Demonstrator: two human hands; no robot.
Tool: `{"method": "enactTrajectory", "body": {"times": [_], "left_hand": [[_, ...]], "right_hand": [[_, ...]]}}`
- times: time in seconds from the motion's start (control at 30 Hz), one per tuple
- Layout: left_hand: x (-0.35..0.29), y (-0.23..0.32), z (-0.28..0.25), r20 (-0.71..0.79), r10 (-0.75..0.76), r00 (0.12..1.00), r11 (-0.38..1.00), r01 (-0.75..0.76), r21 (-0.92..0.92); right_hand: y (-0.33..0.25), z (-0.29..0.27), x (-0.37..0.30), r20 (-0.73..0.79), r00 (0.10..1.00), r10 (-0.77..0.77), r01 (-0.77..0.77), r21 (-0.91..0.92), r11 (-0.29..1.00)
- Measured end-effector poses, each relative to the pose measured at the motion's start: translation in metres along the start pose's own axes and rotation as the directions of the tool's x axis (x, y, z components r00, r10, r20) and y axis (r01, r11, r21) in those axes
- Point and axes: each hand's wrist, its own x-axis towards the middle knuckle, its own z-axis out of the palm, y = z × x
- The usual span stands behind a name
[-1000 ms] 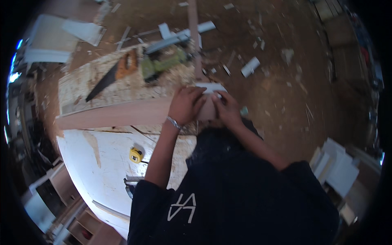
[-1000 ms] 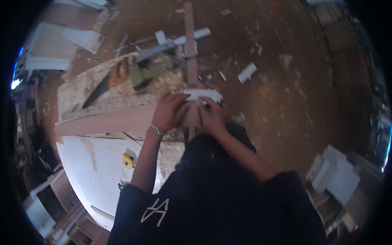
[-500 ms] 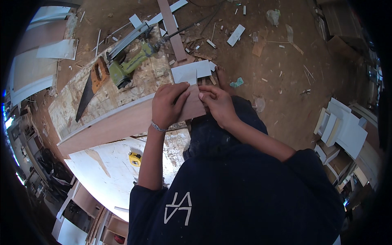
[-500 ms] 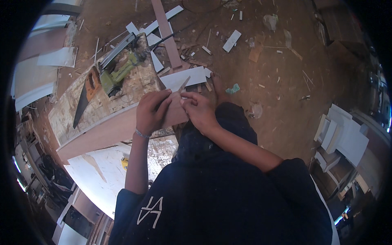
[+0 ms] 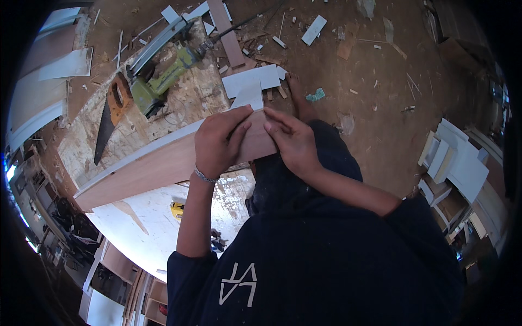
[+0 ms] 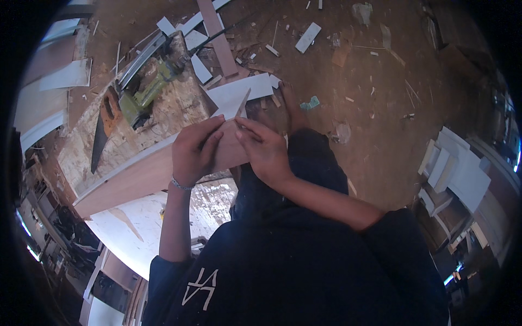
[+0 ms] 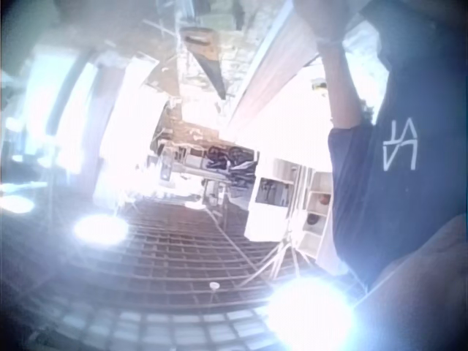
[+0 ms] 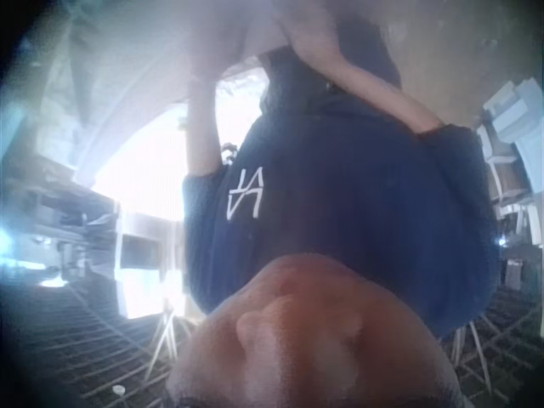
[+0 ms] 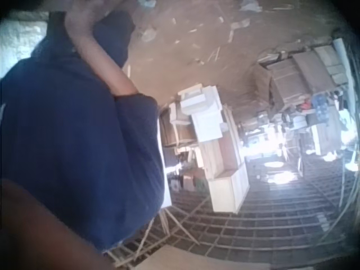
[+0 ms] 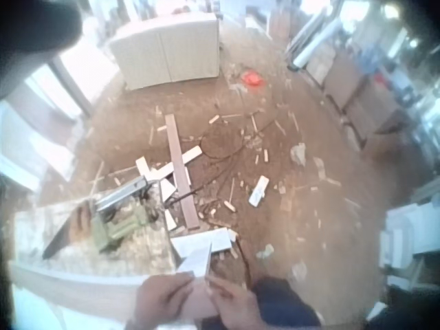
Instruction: The person assembles wooden furniture parts in a workshop. They use a nail gun to attach a thin white strip to a long wooden plank, then join two planks together to form a frame.
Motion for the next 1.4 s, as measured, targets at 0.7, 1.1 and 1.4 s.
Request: {"method": "enactTrajectory", "body": {"times": [0.7,1.1,1.4], "left_hand": [[0.009,0.008,0.005,0.032,-0.041,0.999,0.990,0.037,0.135],[0.013,0.009,0.007,0.065,-0.010,0.998,0.985,-0.001,0.172],[0.014,0.010,0.006,0.076,0.000,0.997,0.981,-0.014,0.193]], "right_hand": [[0.009,0.004,0.001,-0.084,0.996,0.012,-0.018,-0.069,0.997],[-0.010,0.010,0.001,-0.088,0.992,0.090,-0.082,0.096,0.992],[0.006,0.006,0.003,-0.107,0.989,-0.103,0.090,-0.115,0.989]]}}
